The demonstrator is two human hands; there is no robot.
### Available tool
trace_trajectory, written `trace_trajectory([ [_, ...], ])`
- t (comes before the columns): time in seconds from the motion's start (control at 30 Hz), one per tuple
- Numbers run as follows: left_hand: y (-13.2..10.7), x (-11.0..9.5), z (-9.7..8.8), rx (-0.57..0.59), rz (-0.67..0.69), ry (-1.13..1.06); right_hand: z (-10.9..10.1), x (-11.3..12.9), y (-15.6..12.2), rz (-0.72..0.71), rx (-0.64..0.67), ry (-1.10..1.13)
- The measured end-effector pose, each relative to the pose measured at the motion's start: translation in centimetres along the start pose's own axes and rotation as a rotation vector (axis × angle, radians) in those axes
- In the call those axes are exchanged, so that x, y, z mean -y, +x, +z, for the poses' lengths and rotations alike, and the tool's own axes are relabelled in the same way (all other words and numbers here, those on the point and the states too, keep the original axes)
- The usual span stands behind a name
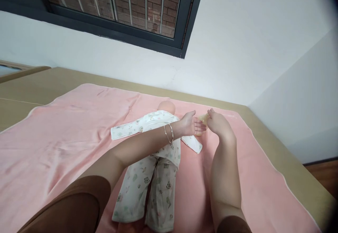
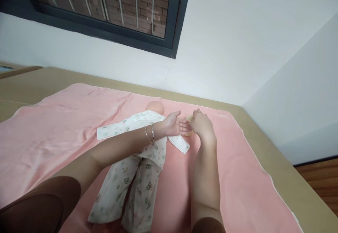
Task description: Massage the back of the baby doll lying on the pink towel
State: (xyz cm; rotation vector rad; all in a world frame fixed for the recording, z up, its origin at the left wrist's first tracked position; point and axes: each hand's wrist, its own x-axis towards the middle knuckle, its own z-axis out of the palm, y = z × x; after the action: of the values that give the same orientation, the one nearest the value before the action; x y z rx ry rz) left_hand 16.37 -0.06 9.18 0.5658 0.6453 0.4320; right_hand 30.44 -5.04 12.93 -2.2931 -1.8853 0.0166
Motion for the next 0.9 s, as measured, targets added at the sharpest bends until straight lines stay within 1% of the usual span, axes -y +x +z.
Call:
trace_trajectory([
  [0.1,-2.1,0.6,-1.6,0.018,-0.036,0.036,0.0,0.6,0.0,-0.017,0.017,-0.046],
  [0.2,-5.4,0.8,-3.1,0.072,-0.045,0.024,0.2,1.4,0.0,-0.011,0.016,-0.103],
  [0.27,-7.6,0.6,-3.9,0.099,-0.024,-0.012,0.3,2.0,-0.1,0.007,-0.007,-0.148],
  [0.37,-10.6,0.1,-4.9,0.1,0.032,-0.041,0.6,2.8,-0.5,0.049,-0.038,-0.207],
  [0.43,-12.2,-0.4,-5.4,0.097,0.064,-0.052,1.1,3.2,-0.8,0.099,-0.057,-0.245],
  [0.57,-14.4,-1.8,-6.6,0.088,0.14,-0.096,2.4,3.5,-1.6,0.196,-0.083,-0.338],
  [0.63,-15.2,-2.4,-7.1,0.097,0.183,-0.105,2.9,4.1,-2.1,0.196,-0.125,-0.37],
  [0.7,-15.7,-2.8,-7.4,0.094,0.213,-0.11,3.0,5.2,-2.7,0.128,-0.175,-0.372],
  [0.77,-15.7,-2.9,-7.4,0.052,0.244,-0.117,3.1,7.0,-3.7,-0.015,-0.22,-0.319],
  [0.8,-15.6,-2.9,-7.3,0.011,0.258,-0.123,3.2,8.1,-4.3,-0.102,-0.255,-0.266],
  [0.83,-15.4,-2.7,-7.2,-0.029,0.267,-0.132,3.3,9.2,-5.0,-0.219,-0.282,-0.199],
  [0.9,-15.2,-2.5,-6.7,-0.055,0.261,-0.159,4.0,11.5,-6.6,-0.437,-0.337,-0.063],
])
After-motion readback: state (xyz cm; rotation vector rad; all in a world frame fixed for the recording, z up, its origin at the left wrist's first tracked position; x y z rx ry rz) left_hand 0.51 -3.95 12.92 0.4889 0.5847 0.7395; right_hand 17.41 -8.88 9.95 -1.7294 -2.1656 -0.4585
